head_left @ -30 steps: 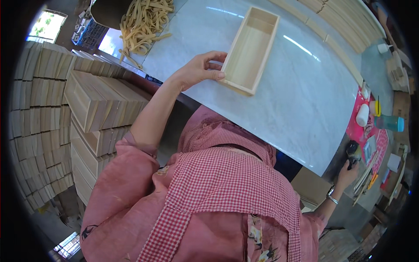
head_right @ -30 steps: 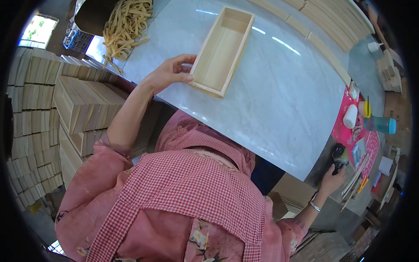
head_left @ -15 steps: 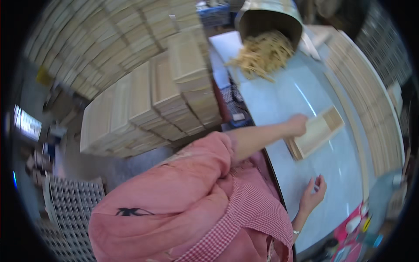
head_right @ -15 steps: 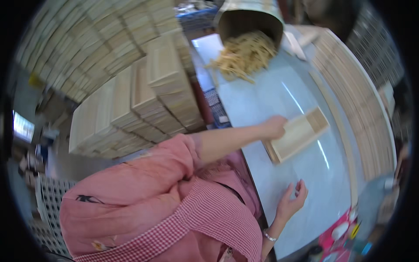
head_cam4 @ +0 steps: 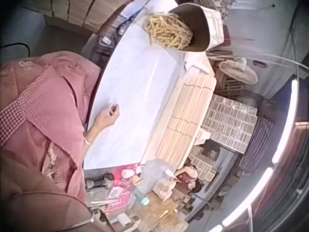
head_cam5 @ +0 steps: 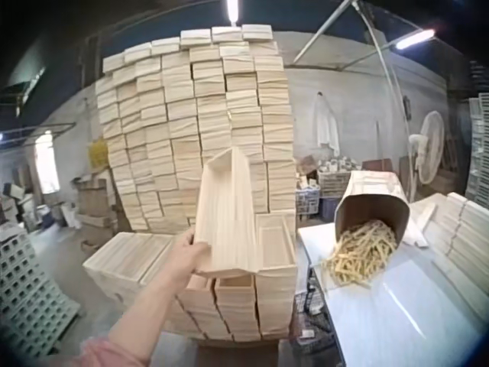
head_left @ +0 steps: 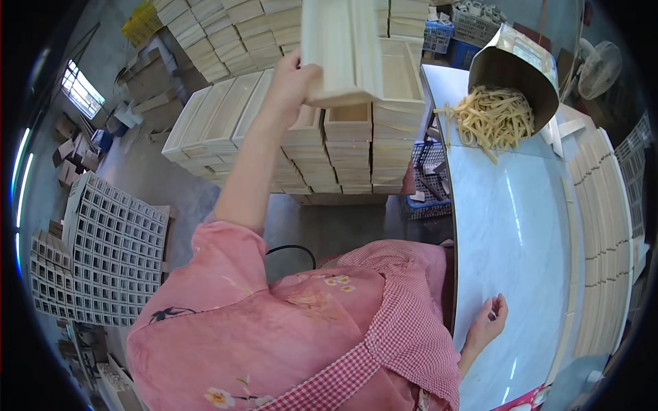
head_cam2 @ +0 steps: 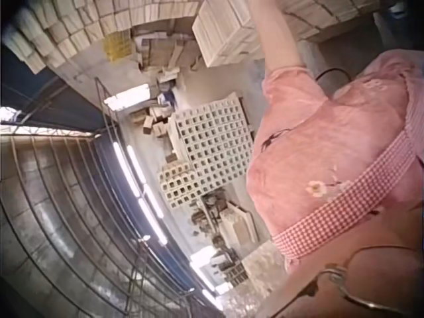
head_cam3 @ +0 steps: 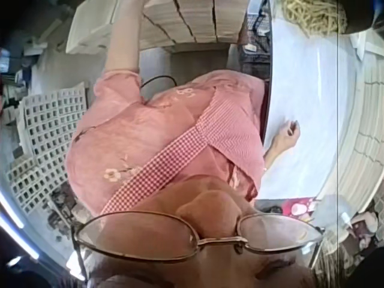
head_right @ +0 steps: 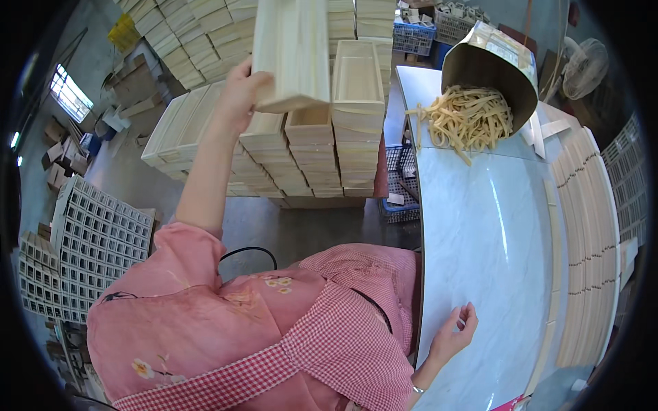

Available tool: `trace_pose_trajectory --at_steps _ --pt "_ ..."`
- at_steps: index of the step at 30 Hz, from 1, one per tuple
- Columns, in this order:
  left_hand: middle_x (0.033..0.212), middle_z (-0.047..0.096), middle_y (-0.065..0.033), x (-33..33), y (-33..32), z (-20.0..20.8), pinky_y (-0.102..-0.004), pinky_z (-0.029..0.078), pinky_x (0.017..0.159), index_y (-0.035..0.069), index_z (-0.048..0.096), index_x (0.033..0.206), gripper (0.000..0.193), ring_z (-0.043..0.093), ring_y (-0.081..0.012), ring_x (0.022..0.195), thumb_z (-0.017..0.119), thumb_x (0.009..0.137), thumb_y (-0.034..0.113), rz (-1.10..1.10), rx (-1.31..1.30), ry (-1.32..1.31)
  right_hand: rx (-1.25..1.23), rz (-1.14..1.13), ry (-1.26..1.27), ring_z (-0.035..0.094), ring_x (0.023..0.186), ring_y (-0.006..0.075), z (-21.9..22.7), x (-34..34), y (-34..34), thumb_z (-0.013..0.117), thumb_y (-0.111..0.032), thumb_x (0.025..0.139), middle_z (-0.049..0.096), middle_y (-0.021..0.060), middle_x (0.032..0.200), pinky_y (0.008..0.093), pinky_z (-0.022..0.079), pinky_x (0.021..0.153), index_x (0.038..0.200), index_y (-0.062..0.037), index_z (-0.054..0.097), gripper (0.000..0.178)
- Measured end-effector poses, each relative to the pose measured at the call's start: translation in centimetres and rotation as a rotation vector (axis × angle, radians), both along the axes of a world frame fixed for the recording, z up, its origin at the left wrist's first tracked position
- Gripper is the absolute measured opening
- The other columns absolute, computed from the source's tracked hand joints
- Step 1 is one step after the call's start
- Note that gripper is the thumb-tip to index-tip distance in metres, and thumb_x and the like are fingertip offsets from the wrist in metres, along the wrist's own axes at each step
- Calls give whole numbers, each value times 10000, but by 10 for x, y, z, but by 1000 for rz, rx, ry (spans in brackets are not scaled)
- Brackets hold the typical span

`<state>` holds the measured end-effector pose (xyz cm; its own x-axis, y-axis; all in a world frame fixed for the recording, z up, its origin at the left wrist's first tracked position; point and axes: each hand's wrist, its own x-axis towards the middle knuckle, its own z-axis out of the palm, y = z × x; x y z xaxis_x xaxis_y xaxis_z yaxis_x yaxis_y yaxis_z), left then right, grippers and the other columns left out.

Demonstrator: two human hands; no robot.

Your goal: Assembling wooden rectangular frames using wood glue and a pneumatic nail gun.

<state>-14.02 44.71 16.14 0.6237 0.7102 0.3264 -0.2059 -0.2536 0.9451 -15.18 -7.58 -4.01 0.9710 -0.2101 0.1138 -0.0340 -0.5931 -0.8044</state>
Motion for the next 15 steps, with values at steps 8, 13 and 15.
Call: trace_pose_trajectory --at_steps 8,13,15 --pt "1041 697 -204 32 71 -59 -287 537 706 -104 632 1189 397 653 -241 876 517 816 -34 24 -148 258 9 9 38 639 1004 225 -3 -8 5 642 -148 981 690 126 1137 334 503 897 1297 10 632 353" --pt "1040 693 -220 46 66 -64 -311 544 701 -110 634 1185 400 660 -254 872 507 810 -52 61 -159 284 30 -20 41 637 993 219 -11 -14 -2 642 -147 981 693 123 1119 325 502 896 1293 8 634 349" --pt "1075 682 -204 29 74 -74 -327 534 748 -83 624 1217 406 648 -257 921 524 829 -12 111 -141 282 27 -26 44 637 986 217 -9 -14 -1 643 -145 981 695 121 1110 322 502 896 1291 8 636 346"
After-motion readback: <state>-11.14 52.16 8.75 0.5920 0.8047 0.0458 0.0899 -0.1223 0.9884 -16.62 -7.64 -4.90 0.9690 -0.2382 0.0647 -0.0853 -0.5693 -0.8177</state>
